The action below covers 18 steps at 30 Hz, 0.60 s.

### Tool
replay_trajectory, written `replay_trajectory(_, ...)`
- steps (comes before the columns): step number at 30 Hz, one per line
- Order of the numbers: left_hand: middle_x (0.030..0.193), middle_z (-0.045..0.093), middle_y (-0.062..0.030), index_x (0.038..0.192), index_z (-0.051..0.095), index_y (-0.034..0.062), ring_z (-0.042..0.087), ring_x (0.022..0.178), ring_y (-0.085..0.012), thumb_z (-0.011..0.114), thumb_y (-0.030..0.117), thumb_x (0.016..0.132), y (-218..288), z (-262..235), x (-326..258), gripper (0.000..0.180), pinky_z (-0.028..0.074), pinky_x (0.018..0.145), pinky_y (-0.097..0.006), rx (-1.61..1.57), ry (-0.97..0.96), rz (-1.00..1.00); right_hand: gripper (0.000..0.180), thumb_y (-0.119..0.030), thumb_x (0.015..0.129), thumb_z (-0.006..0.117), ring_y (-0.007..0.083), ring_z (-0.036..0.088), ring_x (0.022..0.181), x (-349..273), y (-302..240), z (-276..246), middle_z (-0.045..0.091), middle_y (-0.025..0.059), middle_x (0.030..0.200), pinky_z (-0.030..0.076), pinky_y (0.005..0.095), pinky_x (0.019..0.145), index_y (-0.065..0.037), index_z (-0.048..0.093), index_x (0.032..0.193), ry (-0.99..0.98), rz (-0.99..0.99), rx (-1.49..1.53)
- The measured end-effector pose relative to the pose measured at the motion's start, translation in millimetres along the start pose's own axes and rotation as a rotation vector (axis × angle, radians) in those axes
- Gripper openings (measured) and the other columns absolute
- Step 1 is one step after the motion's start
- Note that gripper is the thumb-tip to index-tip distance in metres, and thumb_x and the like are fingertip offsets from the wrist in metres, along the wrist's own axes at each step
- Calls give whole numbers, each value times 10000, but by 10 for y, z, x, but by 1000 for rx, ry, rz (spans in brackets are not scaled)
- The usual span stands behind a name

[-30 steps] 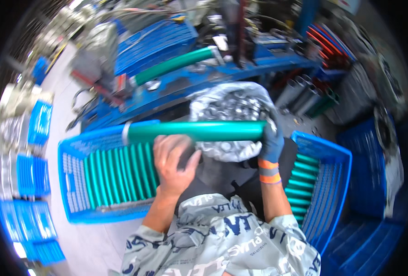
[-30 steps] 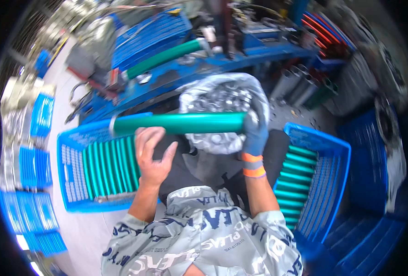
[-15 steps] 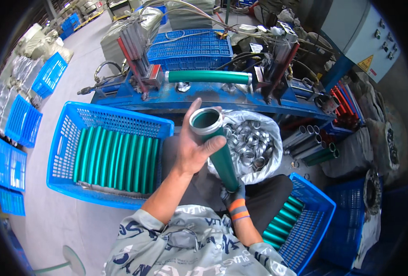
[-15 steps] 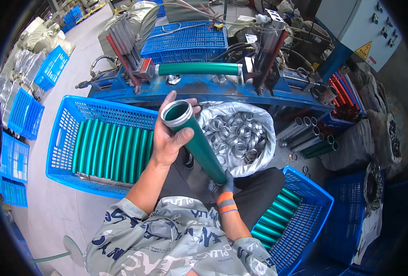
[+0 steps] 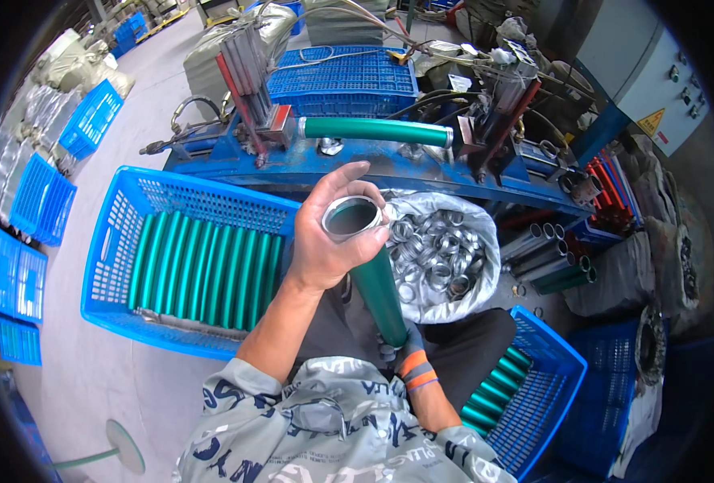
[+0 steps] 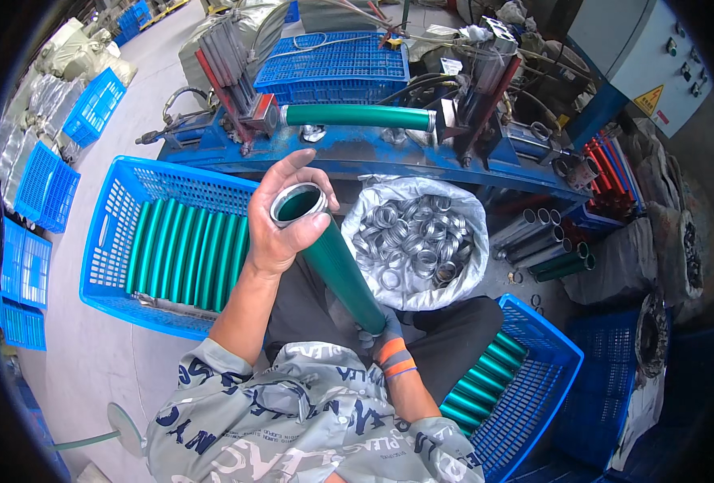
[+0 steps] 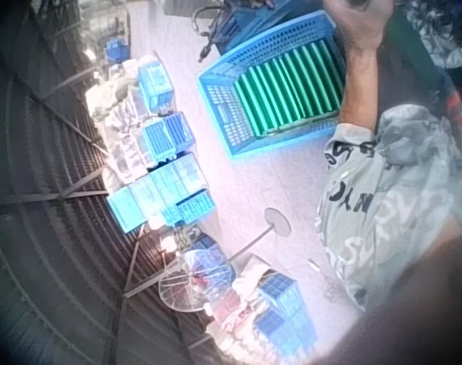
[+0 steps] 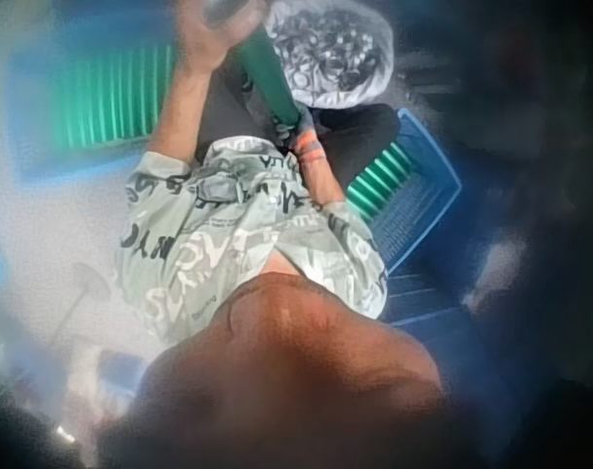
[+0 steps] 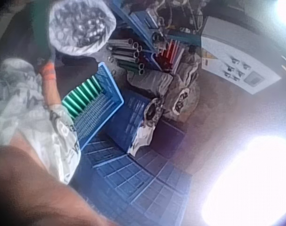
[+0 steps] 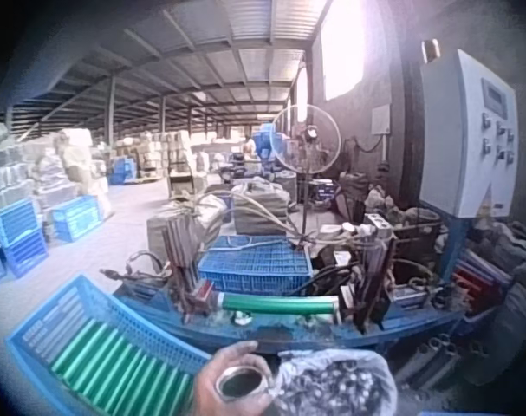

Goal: Inserting metal end caps into green cylinders and sorting the completed assemblies into a storage crate.

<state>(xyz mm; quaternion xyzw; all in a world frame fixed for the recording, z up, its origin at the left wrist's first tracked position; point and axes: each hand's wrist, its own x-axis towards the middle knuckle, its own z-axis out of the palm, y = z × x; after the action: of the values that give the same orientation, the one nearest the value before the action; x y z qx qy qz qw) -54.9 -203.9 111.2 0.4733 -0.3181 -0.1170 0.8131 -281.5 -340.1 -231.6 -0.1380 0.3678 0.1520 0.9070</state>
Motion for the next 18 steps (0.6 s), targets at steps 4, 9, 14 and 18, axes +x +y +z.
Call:
replay_trajectory(4,1170,731,-109,1567,550,-5,746,1047,-169,859,-37,825,-69,-123,27,804,621,930,-323,-57,-51,30,464,-520,977,622,224,539,491,-51,69,32,694,120,777,328,336,441,-75,746,1008,30,42,-30)
replay_trajectory(9,1163,736,-118,1493,608,-7,754,1027,-202,834,17,848,-327,-378,65,685,618,937,-355,-133,-16,27,334,-436,973,622,179,494,467,-156,150,153,653,86,712,303,310,441,-119,710,919,44,65,-22)
replay_trajectory(14,1200,721,-151,1451,639,3,746,1045,-259,858,163,876,-574,-650,57,635,627,1014,-448,-262,34,-36,388,-462,988,590,189,488,481,-219,179,222,646,113,718,290,326,447,-98,698,909,110,88,-9)
replay_trajectory(18,1177,708,-149,1271,736,17,741,1041,-265,856,152,875,-592,-753,91,435,623,1030,-471,-219,-27,12,417,-482,1001,576,207,492,490,-267,178,113,628,122,721,286,355,453,-88,689,925,57,82,-17)
